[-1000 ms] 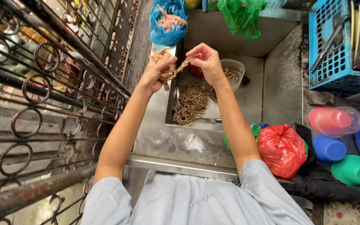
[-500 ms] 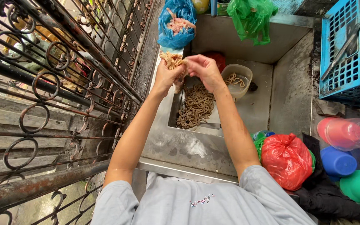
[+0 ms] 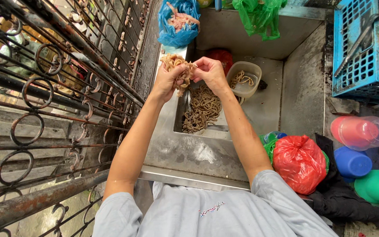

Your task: The person sorts and cleans animal intestines and poultry feet in a sink by hand, moving individual pieces from a pile and placing them into a separate container.

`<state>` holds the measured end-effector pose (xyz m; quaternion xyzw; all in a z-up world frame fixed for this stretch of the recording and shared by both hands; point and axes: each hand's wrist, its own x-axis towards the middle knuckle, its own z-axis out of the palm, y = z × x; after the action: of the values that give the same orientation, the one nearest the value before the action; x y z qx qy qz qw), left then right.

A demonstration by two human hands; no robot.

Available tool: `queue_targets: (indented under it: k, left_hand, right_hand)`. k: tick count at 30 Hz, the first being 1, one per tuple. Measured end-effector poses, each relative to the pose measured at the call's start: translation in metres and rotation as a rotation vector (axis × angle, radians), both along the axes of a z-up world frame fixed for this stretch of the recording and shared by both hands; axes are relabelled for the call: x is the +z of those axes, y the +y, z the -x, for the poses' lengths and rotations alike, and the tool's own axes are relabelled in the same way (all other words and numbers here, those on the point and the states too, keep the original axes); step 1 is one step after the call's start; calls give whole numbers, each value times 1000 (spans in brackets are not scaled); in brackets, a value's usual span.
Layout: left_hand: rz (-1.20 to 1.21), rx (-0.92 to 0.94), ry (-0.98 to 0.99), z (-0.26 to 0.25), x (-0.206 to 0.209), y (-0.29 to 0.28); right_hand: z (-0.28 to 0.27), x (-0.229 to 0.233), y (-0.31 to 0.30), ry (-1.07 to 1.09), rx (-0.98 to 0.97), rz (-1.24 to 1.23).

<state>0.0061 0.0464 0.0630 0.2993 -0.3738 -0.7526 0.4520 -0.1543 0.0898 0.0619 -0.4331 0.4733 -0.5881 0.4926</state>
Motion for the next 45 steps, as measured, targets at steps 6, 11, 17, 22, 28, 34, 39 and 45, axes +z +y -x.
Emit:
queue_targets:
  k: [6,11,17,22,28,34,39,45]
  left_hand:
    - [-129,31,209,-14,6,-13]
    - [-199,35,267,-19,37,-2]
    - [-203,12,237,-17,19,-11]
    - [-343,-12,-11,-8,16,-3]
    - [-249,-99,-424,17,5,9]
    - [532,-141,-625,74,1,-8]
    - [625,-342,-924,133,-44,-11]
    - [743,-461,-929,140,-39,-11]
  right_hand:
    - [1,-14,0,5,13,-91]
    - [12,-45,0,63,-8,-221]
    - [103,-82,-40,-131,-310,-356]
    - [191,-29,-99,-4,-630,-166]
    - [209,-18,-108,-39,-657,-184]
    - [90,-45,-30,-294,-3,-512]
    - [93,-82,-21,-721,376,-377]
    - [163,-98,-27,-621,33,-470]
